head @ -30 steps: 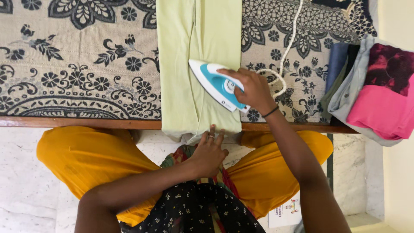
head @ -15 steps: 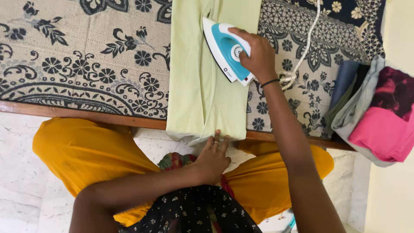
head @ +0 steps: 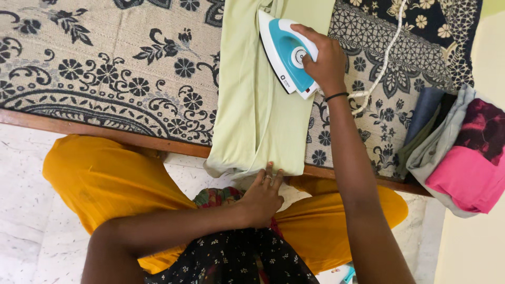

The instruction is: The person irons a light green garment on a patterned surface using a blue and white electric iron. They smooth the fabric with their hands, iron different sections, and finally fold the garment into a neat stack.

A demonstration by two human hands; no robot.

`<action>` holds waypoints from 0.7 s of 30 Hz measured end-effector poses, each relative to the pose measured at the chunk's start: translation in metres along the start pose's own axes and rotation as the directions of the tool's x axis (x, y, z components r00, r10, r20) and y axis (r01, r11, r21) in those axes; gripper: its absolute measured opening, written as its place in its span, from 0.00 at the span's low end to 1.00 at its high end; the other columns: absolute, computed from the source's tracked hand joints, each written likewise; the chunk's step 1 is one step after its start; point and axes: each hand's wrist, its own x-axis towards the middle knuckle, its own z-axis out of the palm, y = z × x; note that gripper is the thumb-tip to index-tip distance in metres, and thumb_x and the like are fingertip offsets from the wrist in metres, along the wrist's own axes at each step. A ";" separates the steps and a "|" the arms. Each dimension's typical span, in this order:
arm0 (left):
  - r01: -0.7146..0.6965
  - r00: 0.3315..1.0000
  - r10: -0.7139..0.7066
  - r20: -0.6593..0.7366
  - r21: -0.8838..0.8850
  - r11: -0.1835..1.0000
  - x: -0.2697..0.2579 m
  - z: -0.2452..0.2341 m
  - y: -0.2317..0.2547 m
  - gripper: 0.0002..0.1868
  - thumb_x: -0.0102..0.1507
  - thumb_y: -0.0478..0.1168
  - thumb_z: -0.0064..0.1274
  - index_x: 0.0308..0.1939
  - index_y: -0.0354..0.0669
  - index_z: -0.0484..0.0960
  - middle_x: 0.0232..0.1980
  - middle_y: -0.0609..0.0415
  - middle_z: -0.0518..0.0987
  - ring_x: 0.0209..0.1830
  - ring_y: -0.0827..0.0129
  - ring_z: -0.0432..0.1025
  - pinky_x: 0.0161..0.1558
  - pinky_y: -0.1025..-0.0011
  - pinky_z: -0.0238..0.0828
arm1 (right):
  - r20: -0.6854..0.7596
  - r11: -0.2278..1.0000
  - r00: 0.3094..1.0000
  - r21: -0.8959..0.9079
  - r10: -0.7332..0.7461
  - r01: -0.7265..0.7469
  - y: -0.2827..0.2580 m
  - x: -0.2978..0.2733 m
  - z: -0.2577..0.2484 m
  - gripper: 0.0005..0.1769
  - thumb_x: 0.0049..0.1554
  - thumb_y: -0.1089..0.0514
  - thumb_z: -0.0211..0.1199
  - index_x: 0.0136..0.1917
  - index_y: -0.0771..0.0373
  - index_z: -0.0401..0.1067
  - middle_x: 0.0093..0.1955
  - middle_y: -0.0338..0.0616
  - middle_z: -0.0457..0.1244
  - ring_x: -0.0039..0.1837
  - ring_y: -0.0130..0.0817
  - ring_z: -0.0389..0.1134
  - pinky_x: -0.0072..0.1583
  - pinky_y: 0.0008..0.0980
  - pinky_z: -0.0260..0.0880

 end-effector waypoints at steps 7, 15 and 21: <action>0.009 0.998 -0.005 -0.056 0.069 0.998 0.006 0.013 -0.002 0.22 0.55 0.45 0.58 0.51 0.39 0.84 0.77 0.18 0.47 0.76 0.15 0.40 0.72 0.31 0.33 | 0.013 0.999 1.000 -0.035 0.003 -0.002 -0.004 -0.004 -0.003 0.42 0.47 0.73 0.62 0.72 0.46 0.71 0.66 0.48 0.68 0.60 0.52 0.71 0.61 0.41 0.72; -0.004 0.991 -0.016 0.130 0.152 0.988 0.006 0.011 0.000 0.26 0.57 0.47 0.57 0.56 0.36 0.81 0.74 0.19 0.52 0.76 0.13 0.31 0.69 0.28 0.31 | 0.084 0.998 0.995 0.018 0.059 -0.061 -0.009 -0.010 -0.013 0.39 0.49 0.73 0.60 0.72 0.49 0.71 0.65 0.49 0.68 0.58 0.50 0.72 0.61 0.41 0.71; -0.014 0.978 -0.040 0.205 0.256 0.967 0.001 0.001 0.007 0.24 0.59 0.47 0.57 0.52 0.32 0.84 0.72 0.20 0.60 0.77 0.12 0.31 0.72 0.26 0.28 | 0.091 0.991 0.988 0.026 0.127 -0.130 -0.015 -0.038 -0.023 0.39 0.50 0.72 0.58 0.73 0.49 0.69 0.66 0.52 0.68 0.60 0.51 0.72 0.63 0.41 0.71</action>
